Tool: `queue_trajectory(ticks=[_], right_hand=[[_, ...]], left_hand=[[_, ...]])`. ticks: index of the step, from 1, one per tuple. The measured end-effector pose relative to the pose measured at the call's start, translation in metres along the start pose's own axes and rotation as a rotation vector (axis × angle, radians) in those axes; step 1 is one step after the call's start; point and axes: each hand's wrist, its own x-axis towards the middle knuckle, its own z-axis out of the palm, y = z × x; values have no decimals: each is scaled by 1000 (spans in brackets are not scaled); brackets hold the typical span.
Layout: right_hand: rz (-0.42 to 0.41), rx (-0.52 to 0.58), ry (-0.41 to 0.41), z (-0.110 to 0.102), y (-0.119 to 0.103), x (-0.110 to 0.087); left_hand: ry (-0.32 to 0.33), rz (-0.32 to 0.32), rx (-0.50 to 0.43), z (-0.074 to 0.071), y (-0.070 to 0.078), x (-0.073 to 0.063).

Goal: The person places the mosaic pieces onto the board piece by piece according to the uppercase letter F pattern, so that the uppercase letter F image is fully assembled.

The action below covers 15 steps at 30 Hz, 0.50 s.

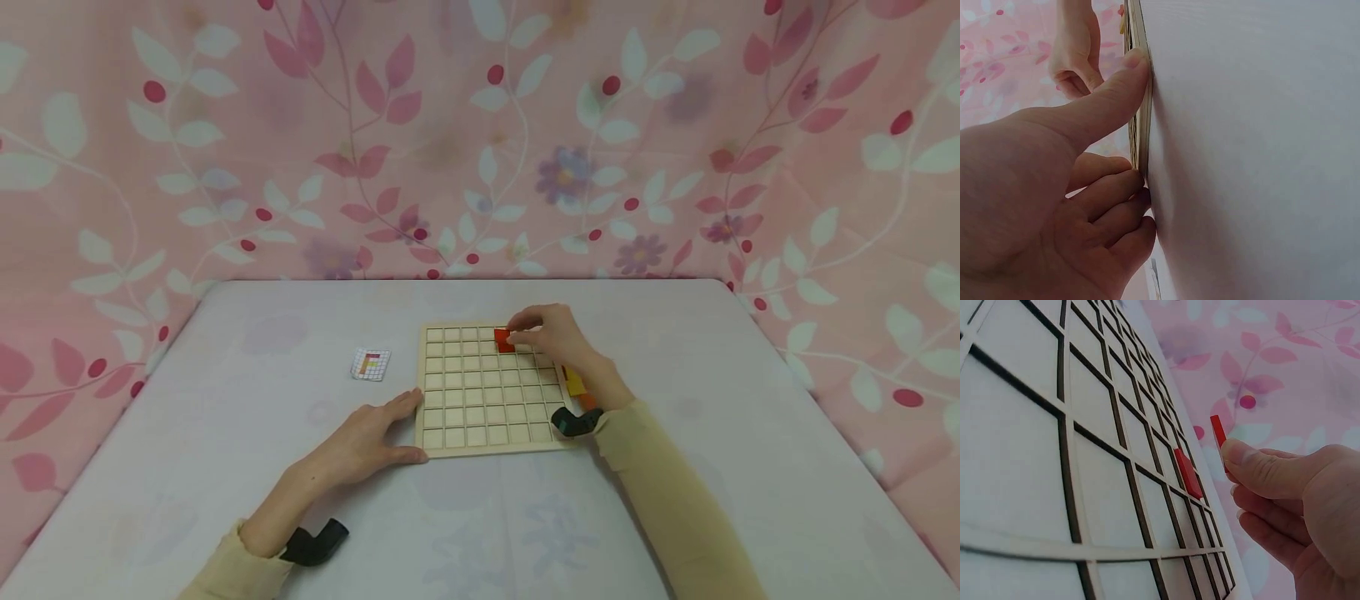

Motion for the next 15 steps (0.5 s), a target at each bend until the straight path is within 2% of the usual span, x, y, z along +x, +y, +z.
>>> queue_trajectory(ticks=[3,15], right_hand=[[12,8,-10,5,-3,2],[-40,16,-26,18,-2,2]], left_hand=[[2,-1,-2,0,0,0],[4,-8,8,1,1,-1]])
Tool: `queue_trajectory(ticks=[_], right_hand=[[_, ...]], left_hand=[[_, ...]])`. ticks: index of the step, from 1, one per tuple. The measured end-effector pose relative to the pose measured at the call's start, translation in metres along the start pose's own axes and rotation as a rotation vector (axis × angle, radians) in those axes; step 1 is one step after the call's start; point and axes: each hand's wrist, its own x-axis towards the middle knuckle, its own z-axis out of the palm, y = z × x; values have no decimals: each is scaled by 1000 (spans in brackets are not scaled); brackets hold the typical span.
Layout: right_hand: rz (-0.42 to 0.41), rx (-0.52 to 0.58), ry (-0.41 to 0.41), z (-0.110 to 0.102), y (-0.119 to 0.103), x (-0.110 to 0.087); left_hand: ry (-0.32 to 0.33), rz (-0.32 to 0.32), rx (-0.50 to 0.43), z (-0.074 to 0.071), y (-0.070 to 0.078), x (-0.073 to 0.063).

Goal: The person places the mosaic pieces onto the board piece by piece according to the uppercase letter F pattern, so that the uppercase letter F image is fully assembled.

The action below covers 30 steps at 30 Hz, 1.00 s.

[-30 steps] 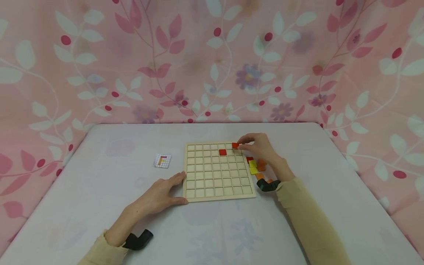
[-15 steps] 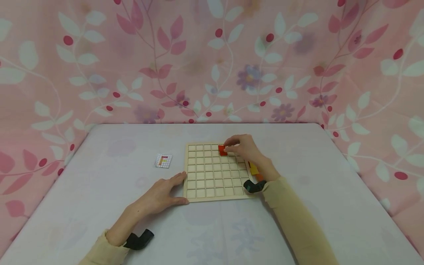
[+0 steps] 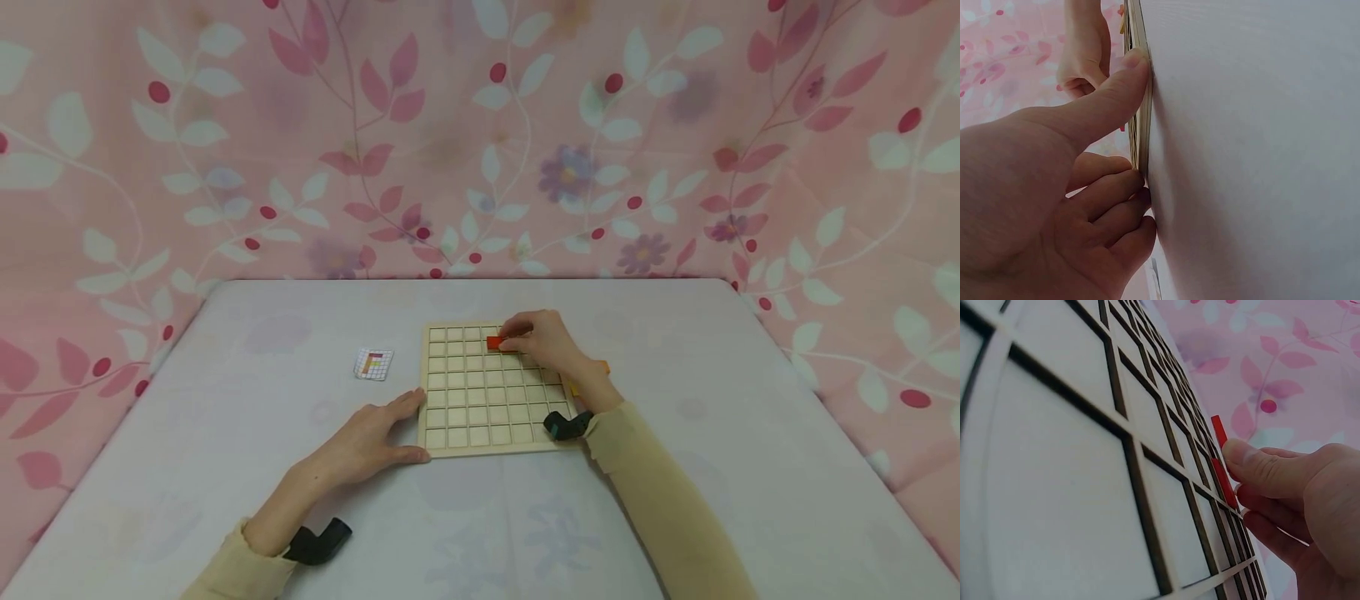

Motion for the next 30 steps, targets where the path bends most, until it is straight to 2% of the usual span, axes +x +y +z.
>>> queue_trajectory(ticks=[6,15,30], right_hand=[[-31,7,-15,3,2,1],[-9,15,-19,6,2,0],[-50,-9,-10,6,1,-1]], left_hand=[[4,-8,-2,1,0,0],[8,10,9,1,-1,1],[1,-1,9,1,0,1]])
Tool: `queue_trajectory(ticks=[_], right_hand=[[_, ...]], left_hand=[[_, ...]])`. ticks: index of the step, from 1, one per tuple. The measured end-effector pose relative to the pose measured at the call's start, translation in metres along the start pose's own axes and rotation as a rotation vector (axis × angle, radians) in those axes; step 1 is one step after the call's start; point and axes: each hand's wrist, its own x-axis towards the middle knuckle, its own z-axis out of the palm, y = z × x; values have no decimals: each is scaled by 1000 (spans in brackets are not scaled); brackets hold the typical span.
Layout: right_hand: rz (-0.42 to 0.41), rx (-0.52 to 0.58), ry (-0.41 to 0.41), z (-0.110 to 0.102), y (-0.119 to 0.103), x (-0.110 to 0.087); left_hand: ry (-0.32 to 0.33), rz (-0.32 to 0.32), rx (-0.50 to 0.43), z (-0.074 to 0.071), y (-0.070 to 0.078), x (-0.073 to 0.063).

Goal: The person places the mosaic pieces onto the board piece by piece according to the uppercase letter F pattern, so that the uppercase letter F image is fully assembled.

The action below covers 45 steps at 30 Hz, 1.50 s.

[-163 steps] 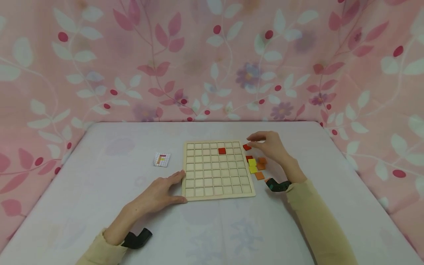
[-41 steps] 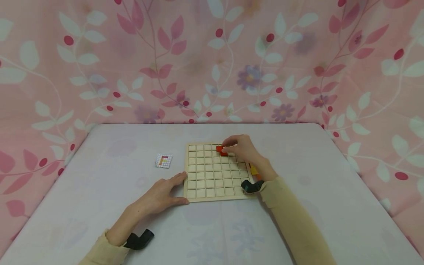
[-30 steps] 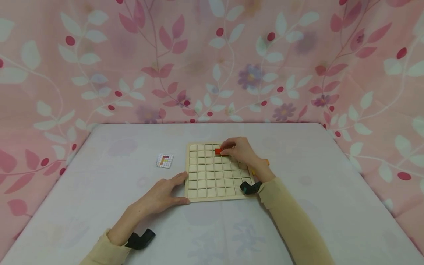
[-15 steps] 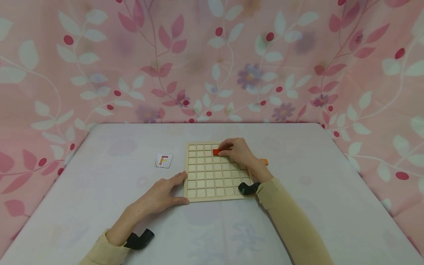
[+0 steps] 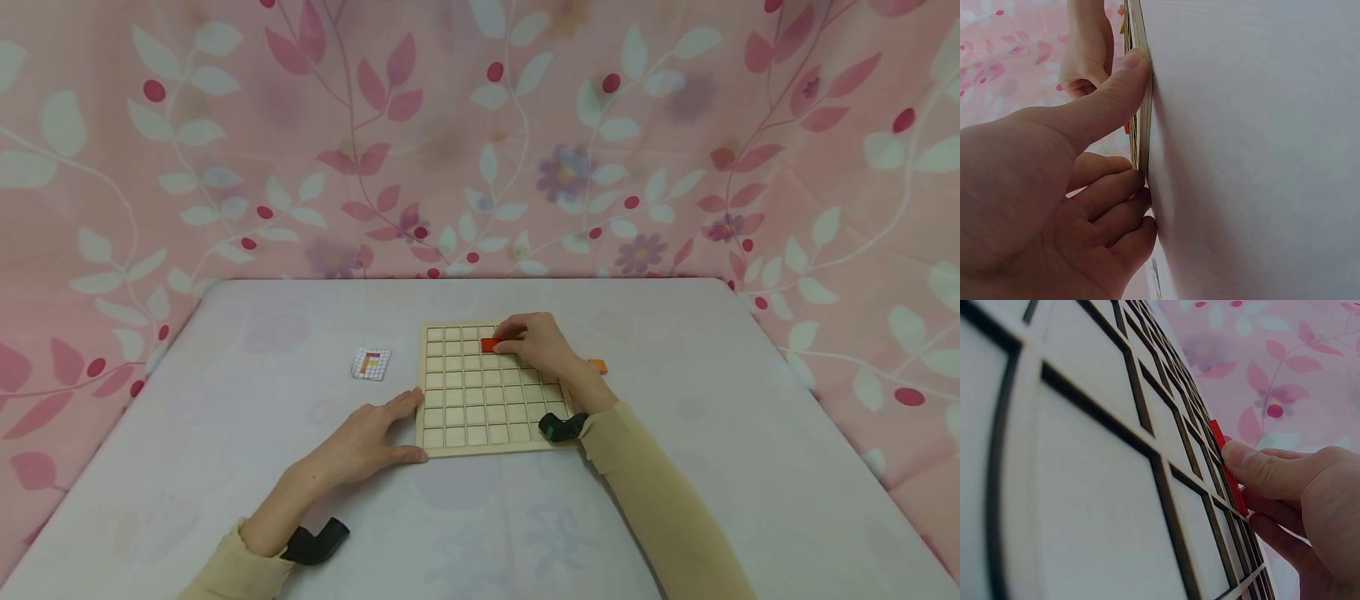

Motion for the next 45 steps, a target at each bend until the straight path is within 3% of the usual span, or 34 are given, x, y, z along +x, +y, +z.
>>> queue_trajectory(ticks=[33,41,45], right_hand=[[-27,8,0,0,4,0],[10,22,-5,-1,1,1],[54,23,21,-13,-6,-2]], left_hand=[[-1,5,-4,-1,0,0],[-1,6,-8,-1,0,0],[-7,-2,-18,-1,0,0]])
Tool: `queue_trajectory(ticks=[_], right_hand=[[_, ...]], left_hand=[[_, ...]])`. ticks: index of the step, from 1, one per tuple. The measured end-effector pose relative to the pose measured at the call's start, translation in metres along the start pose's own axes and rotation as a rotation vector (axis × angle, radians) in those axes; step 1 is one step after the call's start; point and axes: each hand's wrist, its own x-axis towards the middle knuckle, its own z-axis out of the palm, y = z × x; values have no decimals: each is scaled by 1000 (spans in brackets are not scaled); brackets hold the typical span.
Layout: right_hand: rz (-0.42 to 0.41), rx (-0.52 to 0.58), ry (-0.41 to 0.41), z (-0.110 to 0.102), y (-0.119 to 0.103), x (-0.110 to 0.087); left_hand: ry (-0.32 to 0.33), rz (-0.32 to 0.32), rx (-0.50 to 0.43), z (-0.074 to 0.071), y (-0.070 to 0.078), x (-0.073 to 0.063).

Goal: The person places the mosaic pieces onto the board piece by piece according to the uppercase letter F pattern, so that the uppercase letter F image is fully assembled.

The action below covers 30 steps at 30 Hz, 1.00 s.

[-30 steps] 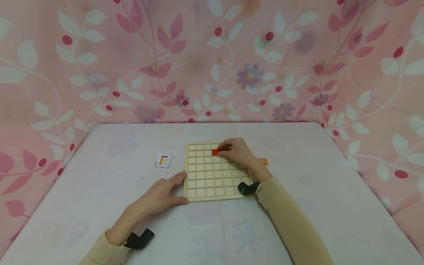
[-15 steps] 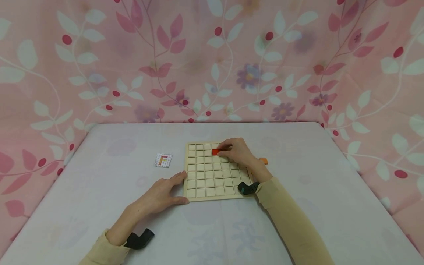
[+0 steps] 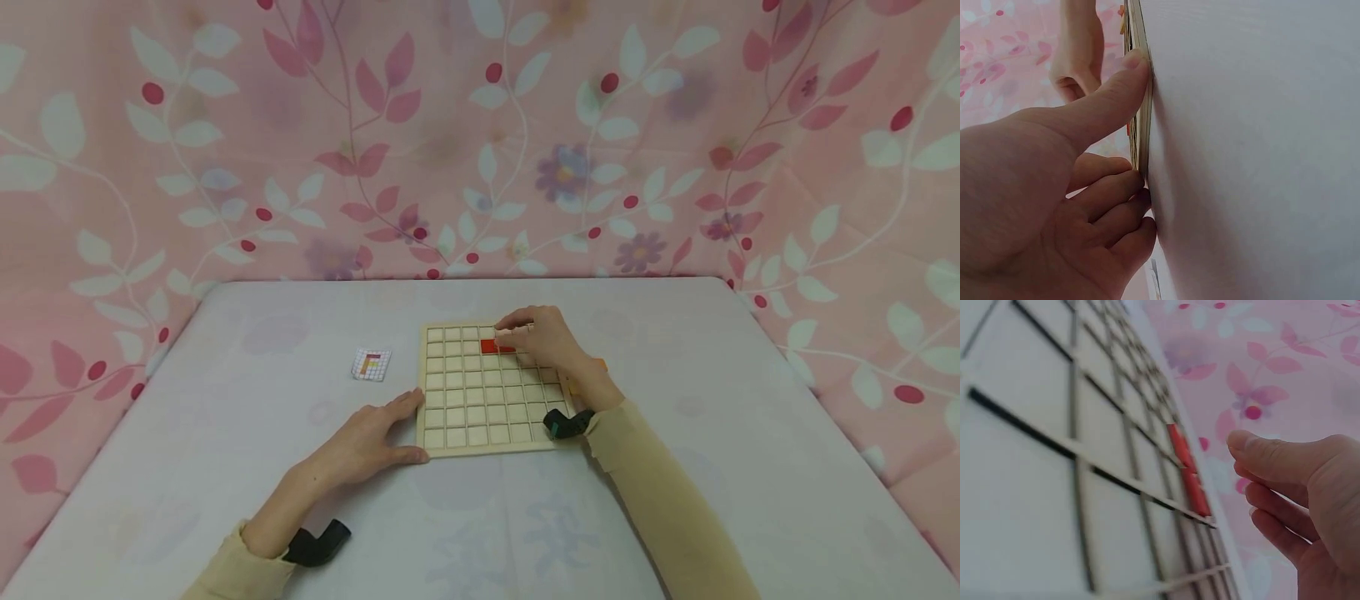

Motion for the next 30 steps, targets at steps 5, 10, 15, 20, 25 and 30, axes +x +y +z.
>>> queue_trajectory(ticks=[5,10,15,20,25,30], right_hand=[[21,-21,20,-25,4,-7],[66,-80,34,-50,23,-22],[126,-125,35,-68,43,-40],[166,-127,18,-75,58,-53],[133,-122,-15,-75,65,-62],[105,-90,-23,-74,67,-65]], left_hand=[[6,-3,7,0,0,0],[8,-6,11,0,1,-1],[12,-2,14,0,0,0],[10,-6,12,0,0,0],[6,-9,9,0,1,-1],[5,-6,16,0,1,-1]])
